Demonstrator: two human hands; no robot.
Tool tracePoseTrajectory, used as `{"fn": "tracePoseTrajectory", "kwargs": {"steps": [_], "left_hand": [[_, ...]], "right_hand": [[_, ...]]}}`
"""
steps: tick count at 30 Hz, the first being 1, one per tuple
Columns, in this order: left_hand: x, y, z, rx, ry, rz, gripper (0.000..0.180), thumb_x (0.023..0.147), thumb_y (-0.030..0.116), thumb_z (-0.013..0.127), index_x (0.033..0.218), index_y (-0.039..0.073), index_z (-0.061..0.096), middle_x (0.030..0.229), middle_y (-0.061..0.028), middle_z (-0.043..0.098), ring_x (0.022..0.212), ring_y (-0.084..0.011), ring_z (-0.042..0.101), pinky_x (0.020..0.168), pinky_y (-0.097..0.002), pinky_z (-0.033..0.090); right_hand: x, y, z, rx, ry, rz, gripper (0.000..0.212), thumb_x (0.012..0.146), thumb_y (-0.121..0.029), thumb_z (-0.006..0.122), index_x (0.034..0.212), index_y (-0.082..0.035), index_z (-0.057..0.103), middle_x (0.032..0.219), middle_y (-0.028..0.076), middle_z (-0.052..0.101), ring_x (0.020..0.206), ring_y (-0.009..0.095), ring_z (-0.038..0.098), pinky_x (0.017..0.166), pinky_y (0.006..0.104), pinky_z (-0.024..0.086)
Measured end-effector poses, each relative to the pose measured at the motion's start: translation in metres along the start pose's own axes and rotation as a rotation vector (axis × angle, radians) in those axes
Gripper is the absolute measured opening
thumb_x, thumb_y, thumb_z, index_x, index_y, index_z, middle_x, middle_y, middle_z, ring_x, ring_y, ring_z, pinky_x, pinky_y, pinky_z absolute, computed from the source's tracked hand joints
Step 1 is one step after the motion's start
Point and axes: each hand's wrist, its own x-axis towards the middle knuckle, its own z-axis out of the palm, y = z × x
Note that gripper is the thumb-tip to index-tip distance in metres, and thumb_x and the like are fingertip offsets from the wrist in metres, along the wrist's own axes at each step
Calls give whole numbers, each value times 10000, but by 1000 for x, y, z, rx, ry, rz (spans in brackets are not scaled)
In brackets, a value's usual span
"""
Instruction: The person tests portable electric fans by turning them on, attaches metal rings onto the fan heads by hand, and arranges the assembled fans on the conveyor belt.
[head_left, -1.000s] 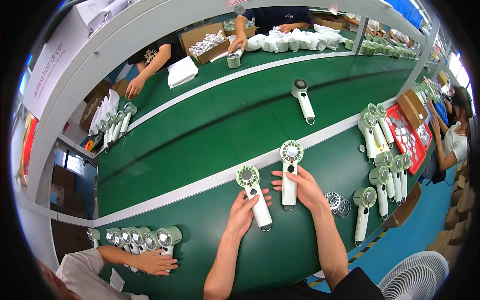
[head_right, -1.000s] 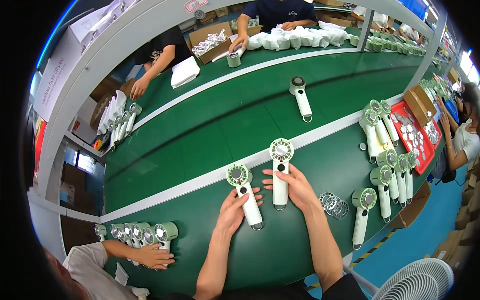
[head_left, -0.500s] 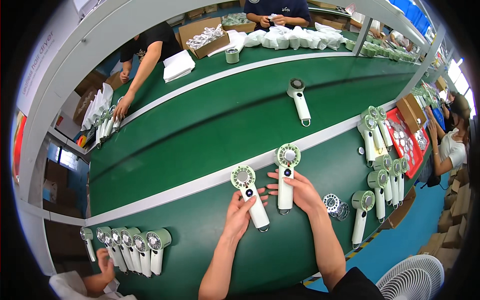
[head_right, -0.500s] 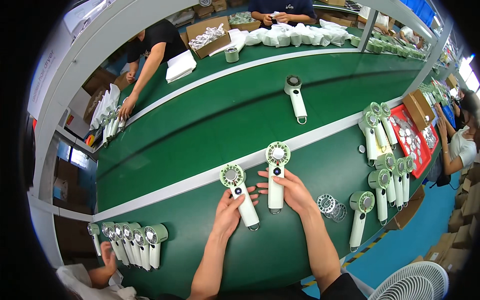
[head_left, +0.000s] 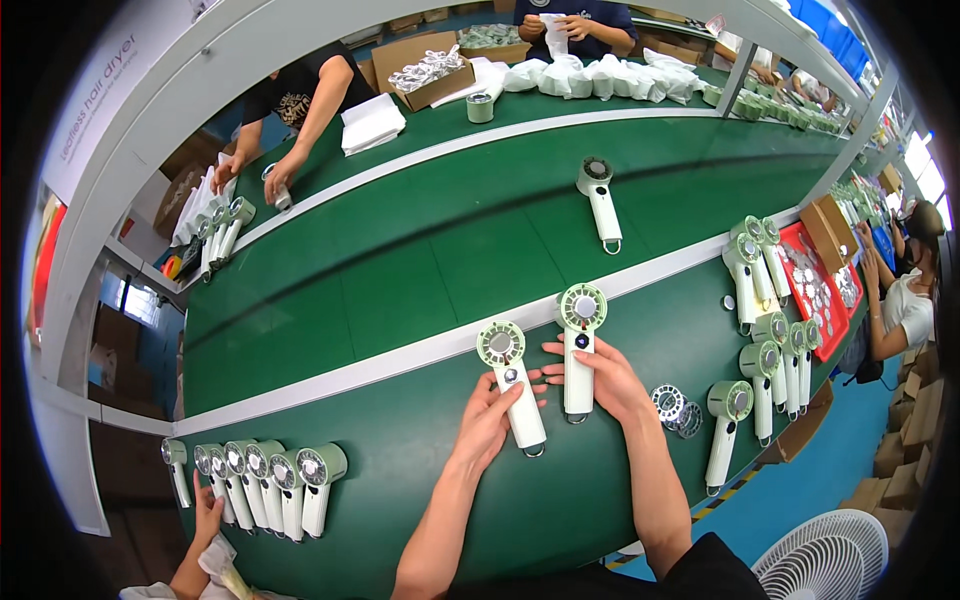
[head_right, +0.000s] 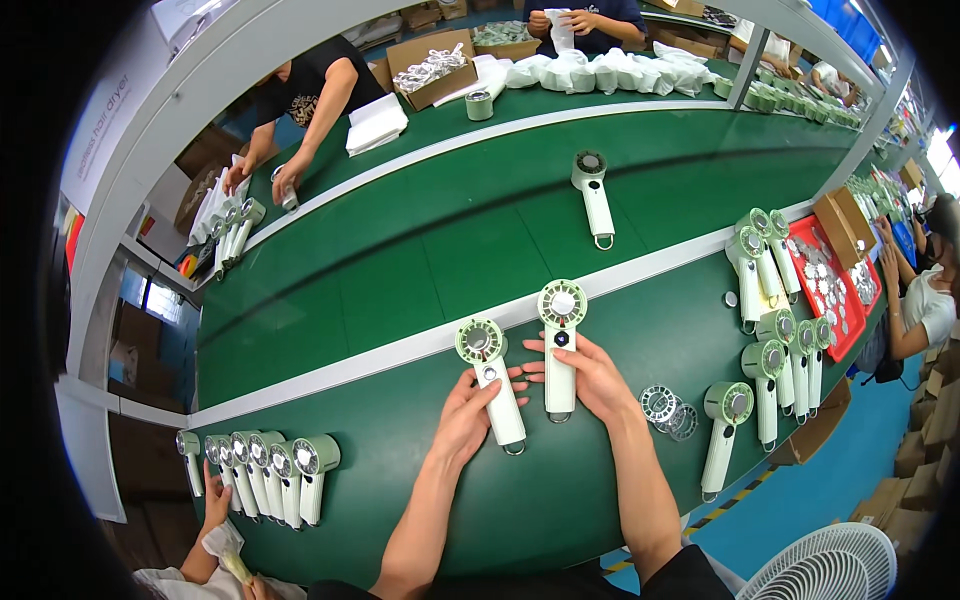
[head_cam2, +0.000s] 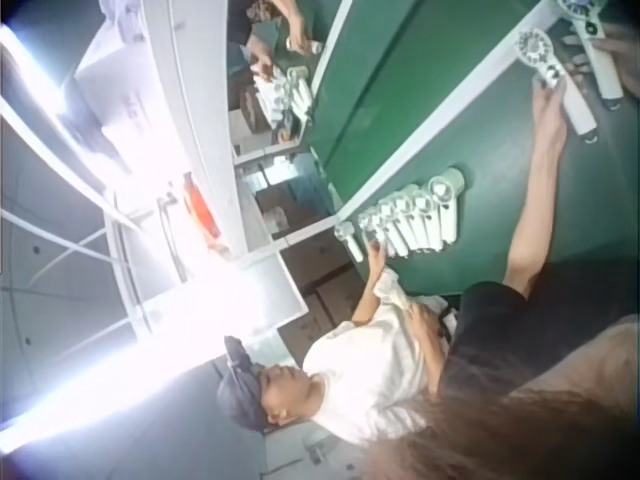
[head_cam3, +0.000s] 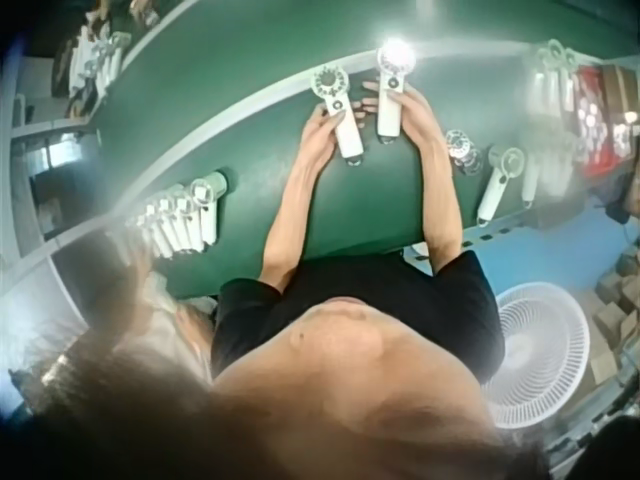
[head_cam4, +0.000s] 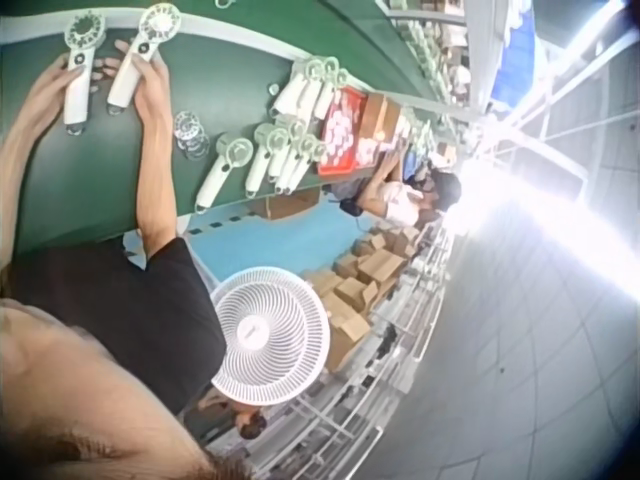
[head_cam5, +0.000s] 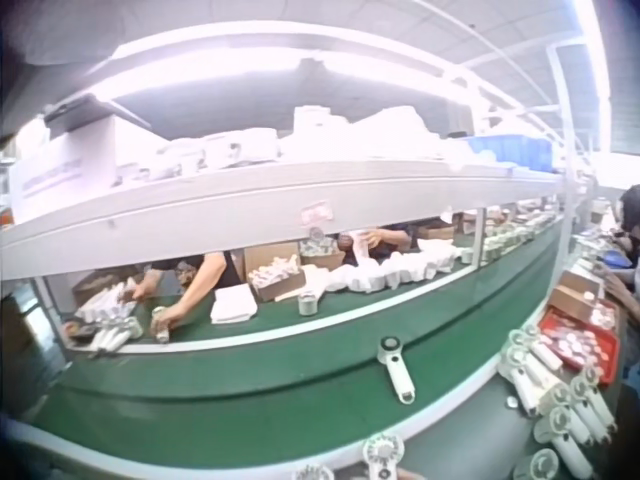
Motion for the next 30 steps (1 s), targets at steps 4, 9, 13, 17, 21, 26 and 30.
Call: {"fn": "tracePoseTrajectory", "kwargs": {"steps": [4,9,13,17,21,26,30], "left_hand": [[1,-4,-3,15,-13,24,320,1018,70,517,1287,-18,369,1306,-262,562,1151,-355,627,988,-500,549],[5,-1,-2,9,14,6,317,1016,69,520,1286,-9,374,1295,-262,570,1155,-353,626,992,-500,545],[6,0,-3,0,-3,-6,295,1023,86,525,1266,2,380,1294,-225,592,1143,-315,641,984,-451,553],[6,-1,-1,-12,8,-7,290,1021,75,527,1266,4,389,1277,-218,605,1134,-318,647,980,-447,551],[2,-4,-6,1,5,-23,312,1013,60,531,1279,-3,380,1288,-236,591,1138,-328,643,993,-458,546],[-2,-5,-4,21,32,-24,305,1014,55,525,1278,3,383,1270,-238,596,1128,-327,648,984,-447,548],[2,-5,-2,-6,-3,-14,296,1018,73,529,1268,7,384,1244,-223,604,1114,-311,653,990,-443,546]], "right_hand": [[0,1,1,6,-4,-4,420,987,-113,538,1365,52,459,1356,261,559,1096,371,661,942,463,560],[5,-1,0,-5,-4,8,425,985,-110,542,1366,55,455,1350,267,559,1099,387,658,947,473,555],[6,-2,-1,-27,-10,7,420,981,-98,543,1361,56,450,1338,272,563,1116,411,648,960,487,550],[4,0,-2,-1,0,10,399,971,-71,543,1339,61,458,1334,272,564,1123,438,639,993,510,534],[2,3,0,34,-73,16,400,976,-62,535,1350,52,449,1340,259,565,1132,442,634,997,512,530],[-1,1,6,3,-61,23,411,977,-70,549,1355,49,441,1334,252,570,1143,422,635,995,491,536],[1,3,4,-15,-54,25,417,968,-73,567,1346,52,447,1334,250,571,1145,407,637,996,482,536]]}}
